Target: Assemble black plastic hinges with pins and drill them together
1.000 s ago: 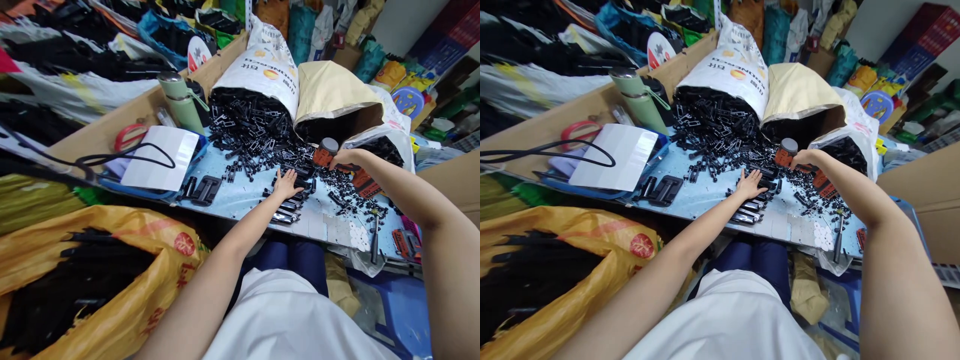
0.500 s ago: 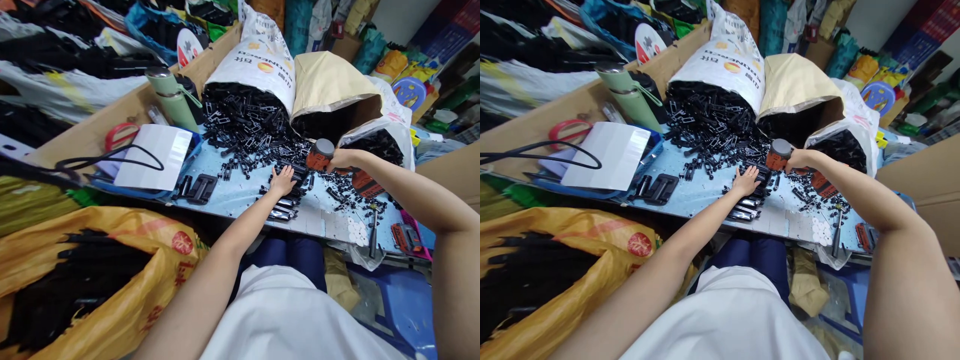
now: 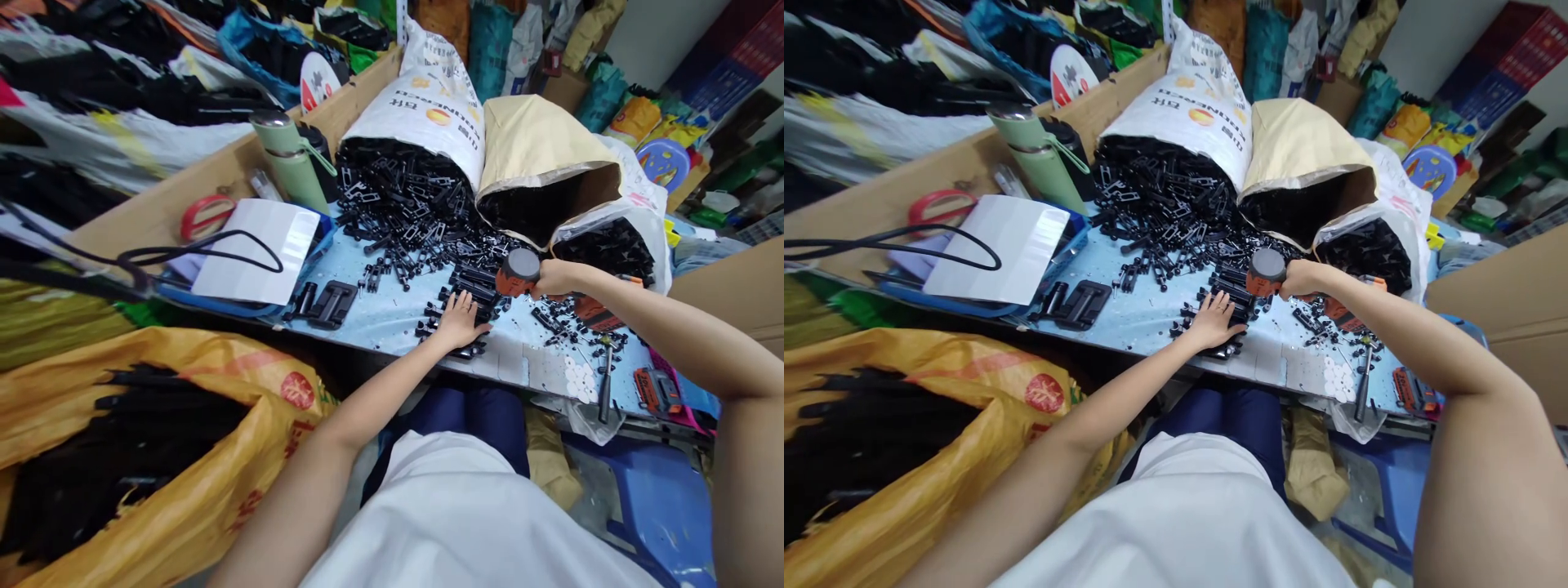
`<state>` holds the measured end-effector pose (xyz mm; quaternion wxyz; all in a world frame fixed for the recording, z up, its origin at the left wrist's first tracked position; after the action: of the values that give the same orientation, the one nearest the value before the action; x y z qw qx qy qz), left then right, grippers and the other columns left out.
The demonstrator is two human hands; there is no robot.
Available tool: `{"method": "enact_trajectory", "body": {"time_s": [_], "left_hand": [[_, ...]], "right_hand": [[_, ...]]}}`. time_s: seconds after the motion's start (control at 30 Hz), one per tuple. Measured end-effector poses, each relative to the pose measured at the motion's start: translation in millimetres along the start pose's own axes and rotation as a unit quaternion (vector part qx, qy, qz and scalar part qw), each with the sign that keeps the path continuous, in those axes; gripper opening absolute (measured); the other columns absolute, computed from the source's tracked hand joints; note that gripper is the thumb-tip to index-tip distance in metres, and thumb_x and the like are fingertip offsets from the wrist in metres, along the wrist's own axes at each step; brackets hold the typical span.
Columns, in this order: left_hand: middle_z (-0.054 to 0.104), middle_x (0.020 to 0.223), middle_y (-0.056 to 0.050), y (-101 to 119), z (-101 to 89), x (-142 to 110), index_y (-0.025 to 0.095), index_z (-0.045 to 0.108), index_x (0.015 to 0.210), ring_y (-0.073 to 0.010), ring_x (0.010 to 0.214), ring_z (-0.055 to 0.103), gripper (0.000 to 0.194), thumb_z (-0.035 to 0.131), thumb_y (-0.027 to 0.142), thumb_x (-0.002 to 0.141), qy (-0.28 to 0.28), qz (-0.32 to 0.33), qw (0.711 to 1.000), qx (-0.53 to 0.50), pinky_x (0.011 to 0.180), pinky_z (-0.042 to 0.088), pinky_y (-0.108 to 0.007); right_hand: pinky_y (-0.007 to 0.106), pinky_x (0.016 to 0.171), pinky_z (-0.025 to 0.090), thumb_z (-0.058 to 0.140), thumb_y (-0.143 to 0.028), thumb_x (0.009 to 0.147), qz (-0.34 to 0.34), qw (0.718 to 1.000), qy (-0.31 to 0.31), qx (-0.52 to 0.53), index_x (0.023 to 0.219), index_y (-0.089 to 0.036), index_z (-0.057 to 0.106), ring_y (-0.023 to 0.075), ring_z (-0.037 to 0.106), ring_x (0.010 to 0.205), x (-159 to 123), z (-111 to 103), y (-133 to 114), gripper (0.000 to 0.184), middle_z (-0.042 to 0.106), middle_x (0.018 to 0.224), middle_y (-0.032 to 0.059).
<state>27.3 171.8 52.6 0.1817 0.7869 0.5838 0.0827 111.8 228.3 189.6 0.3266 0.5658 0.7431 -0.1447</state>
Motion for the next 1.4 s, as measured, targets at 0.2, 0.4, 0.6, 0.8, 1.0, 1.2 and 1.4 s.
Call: {"method": "enact_trajectory", "body": {"time_s": [0.2,0.4,0.6,0.8,1.0,1.2,1.4], "left_hand": [[0.023,0.148,-0.015,0.0,9.8,-18.0,0.009,0.029,0.139,-0.0266,0.138,0.016,0.078,0.022,0.064,0.084,0.017,0.010,0.999,-0.026,0.111,0.016,-0.041],[0.024,0.147,-0.017,2.1,4.0,-20.3,0.007,0.030,0.137,-0.0267,0.137,0.017,0.078,0.026,0.064,0.084,0.033,0.025,0.999,-0.025,0.111,0.015,-0.043],[0.022,0.148,-0.018,10.2,17.8,-48.2,0.009,0.024,0.140,-0.0297,0.138,0.015,0.086,0.046,0.062,0.076,0.023,0.071,0.997,0.010,0.111,0.015,-0.046],[0.021,0.147,-0.021,8.5,18.8,-58.0,0.004,0.022,0.139,-0.0285,0.138,0.013,0.081,0.054,0.047,0.078,0.027,0.024,0.999,0.036,0.112,0.012,-0.043],[0.025,0.146,-0.019,10.5,12.6,-57.4,0.005,0.025,0.139,-0.0288,0.138,0.015,0.079,0.055,0.044,0.078,0.031,0.023,0.999,0.032,0.112,0.012,-0.043],[0.029,0.143,-0.024,14.0,8.3,-63.0,0.001,0.027,0.137,-0.0303,0.137,0.018,0.077,0.056,0.040,0.078,0.044,0.035,0.998,0.034,0.111,0.015,-0.045],[0.038,0.138,-0.025,14.5,8.7,-64.4,-0.001,0.033,0.135,-0.0314,0.137,0.018,0.074,0.058,0.038,0.078,0.030,0.033,0.998,0.039,0.111,0.016,-0.046]], "right_hand": [[0.022,0.044,0.040,0.063,-0.019,0.063,-0.006,0.999,-0.043,0.027,0.072,-0.013,0.064,0.0115,0.048,0.043,-5.8,14.7,-7.4,0.010,0.047,0.043,-0.0030],[0.023,0.047,0.042,0.060,-0.018,0.063,-0.011,0.998,-0.042,-0.045,0.077,-0.012,0.067,0.0134,0.053,0.047,-1.0,18.0,-17.6,0.017,0.054,0.050,-0.0001],[0.024,0.052,0.043,0.060,-0.028,0.064,-0.007,0.994,0.007,-0.107,0.079,-0.014,0.069,0.0179,0.061,0.060,-29.4,9.3,-31.8,0.022,0.063,0.060,0.0042],[0.024,0.049,0.042,0.062,-0.026,0.062,-0.029,0.996,-0.038,-0.081,0.073,-0.015,0.069,0.0180,0.061,0.057,-26.5,30.1,-41.7,0.017,0.062,0.056,0.0040],[0.025,0.054,0.042,0.062,-0.027,0.062,-0.046,0.990,0.004,-0.135,0.082,-0.015,0.069,0.0222,0.064,0.071,-35.3,32.5,-52.8,0.024,0.067,0.072,0.0081],[0.026,0.054,0.041,0.062,-0.031,0.062,-0.057,0.989,0.007,-0.139,0.081,-0.015,0.068,0.0232,0.064,0.073,-56.8,33.9,-59.7,0.026,0.067,0.077,0.0092],[0.026,0.055,0.043,0.064,-0.023,0.058,-0.065,0.994,-0.006,-0.093,0.076,-0.016,0.069,0.0225,0.064,0.069,-56.0,47.5,-67.7,0.020,0.067,0.071,0.0083]]}}
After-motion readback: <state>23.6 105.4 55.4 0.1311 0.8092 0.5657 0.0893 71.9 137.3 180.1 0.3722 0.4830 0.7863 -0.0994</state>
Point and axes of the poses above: each hand's wrist, its own x-axis towards the middle knuckle, its own z-axis out of the palm, y = z × x, the point moved 10 cm from there along x, towards the middle knuckle
